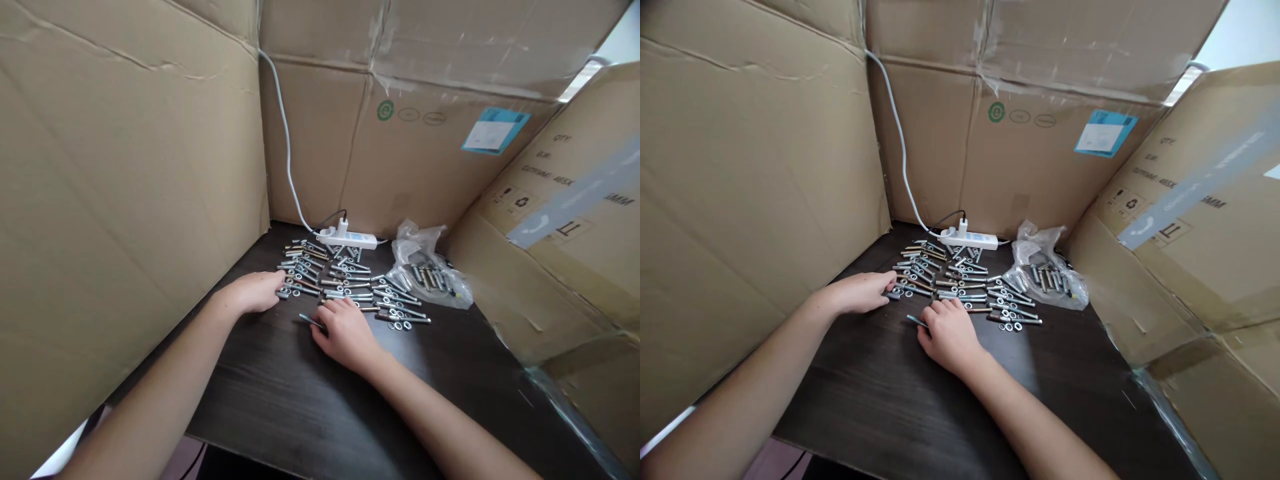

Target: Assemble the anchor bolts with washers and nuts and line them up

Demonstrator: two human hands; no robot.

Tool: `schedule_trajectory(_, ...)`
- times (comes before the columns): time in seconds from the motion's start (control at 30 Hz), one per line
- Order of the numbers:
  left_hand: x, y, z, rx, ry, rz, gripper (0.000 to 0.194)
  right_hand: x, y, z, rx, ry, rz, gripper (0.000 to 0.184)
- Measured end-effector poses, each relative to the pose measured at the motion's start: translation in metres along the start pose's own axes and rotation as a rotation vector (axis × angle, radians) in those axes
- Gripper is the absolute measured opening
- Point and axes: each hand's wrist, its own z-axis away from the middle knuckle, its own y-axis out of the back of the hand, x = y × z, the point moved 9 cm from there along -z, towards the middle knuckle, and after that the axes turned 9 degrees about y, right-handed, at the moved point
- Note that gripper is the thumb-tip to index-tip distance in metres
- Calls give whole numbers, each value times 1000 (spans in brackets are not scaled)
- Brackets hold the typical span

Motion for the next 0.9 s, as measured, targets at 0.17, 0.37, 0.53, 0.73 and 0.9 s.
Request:
schedule_trajectory(0.17,-14,-3,3,25,19,20,8,2,-8,-27,-1,-10,45,10)
schedule_trajectory(0.37,-23,-4,0,34,54,31,6,9,-12,-37,21,-1,36,10)
schedule_trajectory(0.53,-24,-3,0,39,92,18,7,15,-18,-39,42,7,39,13)
schedule_trajectory(0.73,-19,-4,-3,73,76,8,11,17,-17,-37,93,2,46,13)
schedule_trajectory(0.9,-12,-2,0,89,31,34,17,19,-16,-36,119,-28,67,14)
